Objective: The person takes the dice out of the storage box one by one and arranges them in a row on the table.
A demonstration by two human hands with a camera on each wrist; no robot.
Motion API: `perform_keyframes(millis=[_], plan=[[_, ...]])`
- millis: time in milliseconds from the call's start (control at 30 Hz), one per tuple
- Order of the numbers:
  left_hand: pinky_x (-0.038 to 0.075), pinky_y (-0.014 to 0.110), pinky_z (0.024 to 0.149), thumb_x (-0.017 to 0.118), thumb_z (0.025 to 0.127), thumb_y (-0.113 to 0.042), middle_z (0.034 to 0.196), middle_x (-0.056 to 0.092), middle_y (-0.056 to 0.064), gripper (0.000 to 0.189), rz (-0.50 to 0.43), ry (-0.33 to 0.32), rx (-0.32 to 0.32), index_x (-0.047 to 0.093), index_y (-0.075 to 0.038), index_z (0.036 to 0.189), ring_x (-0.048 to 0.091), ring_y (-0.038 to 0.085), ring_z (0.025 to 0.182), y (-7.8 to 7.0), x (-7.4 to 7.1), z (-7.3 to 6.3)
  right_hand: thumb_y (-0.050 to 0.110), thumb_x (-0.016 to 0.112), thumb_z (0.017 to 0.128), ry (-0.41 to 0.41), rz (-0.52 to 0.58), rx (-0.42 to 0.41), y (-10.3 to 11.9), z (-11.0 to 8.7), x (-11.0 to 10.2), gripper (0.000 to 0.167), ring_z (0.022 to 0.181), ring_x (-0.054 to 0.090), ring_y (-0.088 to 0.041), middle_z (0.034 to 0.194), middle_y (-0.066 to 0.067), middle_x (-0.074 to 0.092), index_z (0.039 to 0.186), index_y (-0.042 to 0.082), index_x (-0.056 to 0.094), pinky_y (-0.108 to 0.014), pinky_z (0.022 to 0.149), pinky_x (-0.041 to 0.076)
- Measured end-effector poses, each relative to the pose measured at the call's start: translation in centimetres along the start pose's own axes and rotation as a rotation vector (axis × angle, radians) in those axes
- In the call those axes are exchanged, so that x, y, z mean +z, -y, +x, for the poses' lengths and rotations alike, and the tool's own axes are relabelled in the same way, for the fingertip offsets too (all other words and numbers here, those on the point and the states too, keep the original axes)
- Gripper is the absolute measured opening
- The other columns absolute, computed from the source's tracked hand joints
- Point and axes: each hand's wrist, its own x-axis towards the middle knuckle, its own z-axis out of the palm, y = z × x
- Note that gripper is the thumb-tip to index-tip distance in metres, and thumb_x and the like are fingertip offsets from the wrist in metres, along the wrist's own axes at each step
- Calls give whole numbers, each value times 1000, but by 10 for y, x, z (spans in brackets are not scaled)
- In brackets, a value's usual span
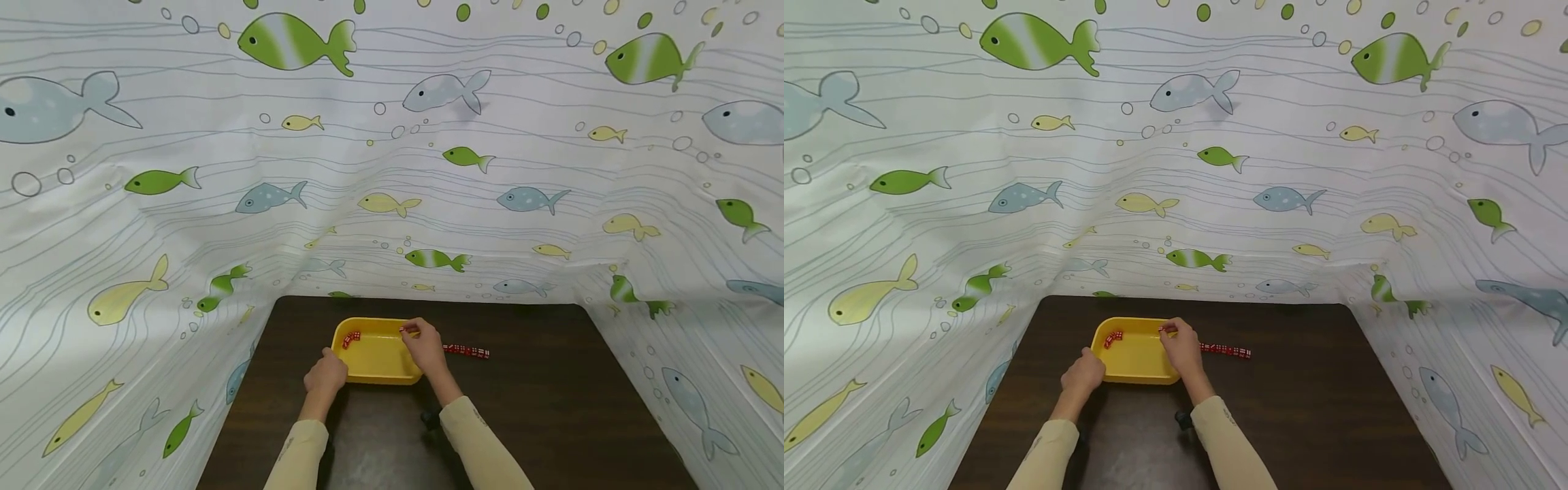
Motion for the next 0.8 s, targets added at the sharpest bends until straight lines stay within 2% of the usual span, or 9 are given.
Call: perform_keyframes(millis=[100,267,500,700,800], plan=[[50,50,75,52,105,-22,91,62,20,46,-7,9,-10,44,8,139,60,34,76,-2,0,-1,21,73,102,-35,16,34,-8,3,-13,17,95,68,-23,115,-9,77,117,12,75,-44,88,62],[50,49,76,52,106,-22,93,62,20,47,-23,17,-17,44,8,141,60,34,77,-4,-1,-4,20,72,103,-99,67,68,-24,7,-40,21,97,70,-29,117,-14,76,120,9,74,-46,85,62],[50,49,76,51,106,-22,94,62,21,48,-15,20,-10,42,8,143,61,34,78,-3,-3,-2,26,68,105,-183,60,91,-51,10,-78,26,107,71,-33,121,-17,74,125,9,72,-46,86,57],[50,48,76,51,106,-24,96,62,21,49,-10,44,-19,41,7,144,61,34,79,-5,-3,3,26,65,107,-202,31,144,-79,10,-107,28,100,68,-34,125,-21,72,127,8,70,-41,77,53],[49,47,75,51,106,-24,96,60,21,49,-19,51,-25,41,7,144,60,35,79,-6,-3,4,26,63,108,-193,3,170,-93,10,-119,29,102,68,-34,126,-21,71,130,7,68,-42,78,54]])
